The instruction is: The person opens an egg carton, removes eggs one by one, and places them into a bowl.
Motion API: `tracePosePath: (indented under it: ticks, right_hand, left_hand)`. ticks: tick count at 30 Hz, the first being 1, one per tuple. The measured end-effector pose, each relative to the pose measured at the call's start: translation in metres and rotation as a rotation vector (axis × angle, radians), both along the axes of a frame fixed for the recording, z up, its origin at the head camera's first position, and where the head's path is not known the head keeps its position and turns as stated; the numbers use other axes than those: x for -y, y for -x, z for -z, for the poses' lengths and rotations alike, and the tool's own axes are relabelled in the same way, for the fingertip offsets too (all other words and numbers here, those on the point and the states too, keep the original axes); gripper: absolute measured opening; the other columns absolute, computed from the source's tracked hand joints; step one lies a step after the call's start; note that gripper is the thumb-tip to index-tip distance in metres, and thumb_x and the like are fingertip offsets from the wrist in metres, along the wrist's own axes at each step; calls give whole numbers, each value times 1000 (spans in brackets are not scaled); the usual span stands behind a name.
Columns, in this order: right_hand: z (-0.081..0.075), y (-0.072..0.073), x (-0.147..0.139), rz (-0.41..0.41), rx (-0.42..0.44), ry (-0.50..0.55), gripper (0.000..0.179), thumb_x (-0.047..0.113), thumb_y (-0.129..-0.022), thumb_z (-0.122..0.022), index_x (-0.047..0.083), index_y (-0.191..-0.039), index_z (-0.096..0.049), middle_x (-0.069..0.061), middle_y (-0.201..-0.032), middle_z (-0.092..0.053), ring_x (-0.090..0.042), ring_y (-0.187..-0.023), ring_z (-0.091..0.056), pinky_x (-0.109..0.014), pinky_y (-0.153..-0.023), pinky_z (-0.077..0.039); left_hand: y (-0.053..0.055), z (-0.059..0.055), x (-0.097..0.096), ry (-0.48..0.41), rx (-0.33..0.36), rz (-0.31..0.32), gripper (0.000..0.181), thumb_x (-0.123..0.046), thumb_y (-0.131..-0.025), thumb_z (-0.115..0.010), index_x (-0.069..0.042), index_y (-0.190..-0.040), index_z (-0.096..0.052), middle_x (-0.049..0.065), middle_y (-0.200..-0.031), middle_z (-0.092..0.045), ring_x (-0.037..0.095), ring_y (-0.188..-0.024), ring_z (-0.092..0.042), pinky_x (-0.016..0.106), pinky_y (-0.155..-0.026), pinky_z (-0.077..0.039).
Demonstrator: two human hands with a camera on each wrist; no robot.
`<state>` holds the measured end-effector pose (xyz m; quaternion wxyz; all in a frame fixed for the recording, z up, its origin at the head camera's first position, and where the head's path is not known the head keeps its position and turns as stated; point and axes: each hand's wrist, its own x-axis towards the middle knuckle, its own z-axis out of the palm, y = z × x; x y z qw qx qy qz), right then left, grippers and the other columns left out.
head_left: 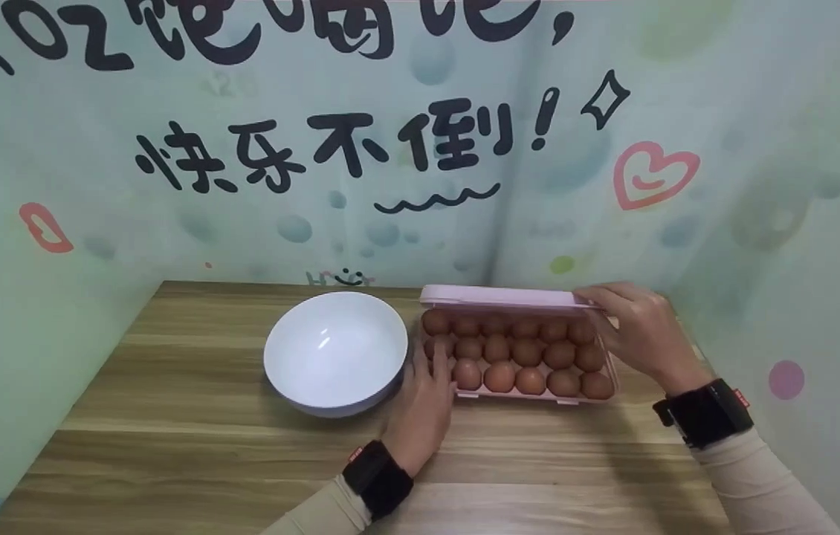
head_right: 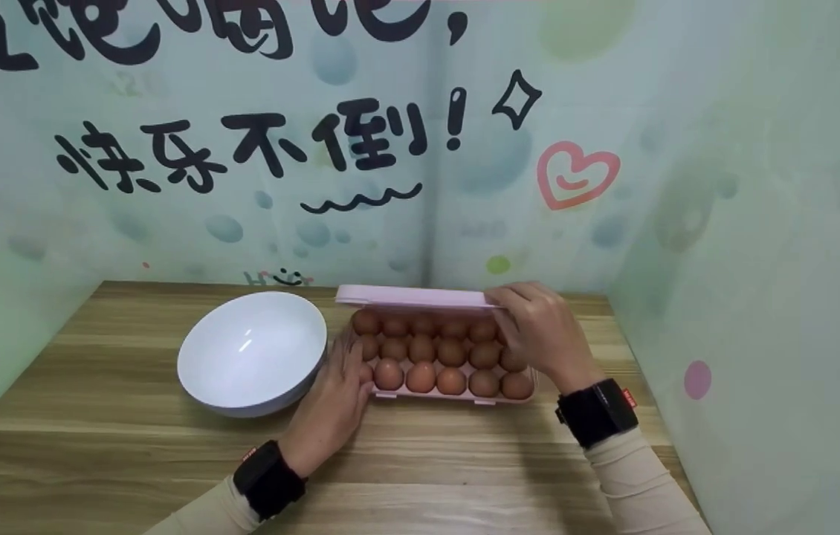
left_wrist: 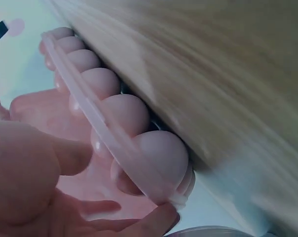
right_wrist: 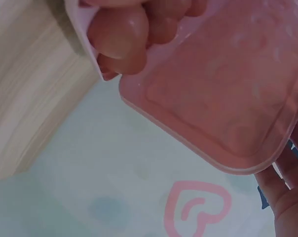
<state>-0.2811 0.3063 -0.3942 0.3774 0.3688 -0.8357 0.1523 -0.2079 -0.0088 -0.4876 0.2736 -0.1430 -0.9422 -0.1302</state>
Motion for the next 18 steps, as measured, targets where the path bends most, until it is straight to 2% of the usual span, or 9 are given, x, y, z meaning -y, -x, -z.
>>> tracePosePath:
  ticks: [3,6,9,13,15,18]
  right_hand:
    - [-3,11,0,10,46,49,28,2,-87,-86,6,-114,-80,-11,-103,-79,-28,-94,-75,-45,-78,-61]
    - [-6,24,1,47,127,117,24,7,-92,-82,6,-116,-80,-12,-107,-79,-30,-101,-74,-46,-88,-58]
    - [-9,36,2,95,253,222,25,11,-97,-77,6,-121,-78,-14,-116,-77,-33,-111,-71,-50,-98,-54]
    - [-9,50,2,134,414,357,29,18,-104,-69,5,-131,-70,-15,-127,-72,-34,-122,-67,-55,-106,-51]
    - [-8,56,1,135,449,406,30,19,-107,-65,3,-132,-64,-16,-131,-68,-34,-127,-64,-56,-109,-49]
    - [-6,63,0,139,442,460,28,15,-109,-61,-3,-130,-60,-21,-135,-63,-37,-132,-58,-58,-114,-43]
  left_hand:
    - [0,2,-1,20,5,-28,62,-20,-96,-80,6,-144,-51,37,-145,-52,43,-116,-67,41,-86,-63]
    - [0,3,-1,19,7,-51,62,-21,-94,-83,7,-141,-53,37,-138,-58,43,-110,-69,42,-81,-65]
    - [1,3,-3,43,-15,-67,61,-23,-92,-85,8,-136,-56,37,-132,-61,43,-108,-70,41,-81,-64]
    - [1,5,-4,92,-79,-86,60,-25,-90,-86,8,-132,-59,36,-125,-65,41,-102,-72,39,-77,-65]
    - [3,9,-5,101,-105,-85,59,-25,-90,-86,7,-130,-58,35,-121,-66,40,-98,-72,39,-74,-64]
    - [6,12,-4,97,-123,-77,58,-25,-90,-86,6,-129,-56,34,-118,-66,40,-93,-72,39,-72,-64]
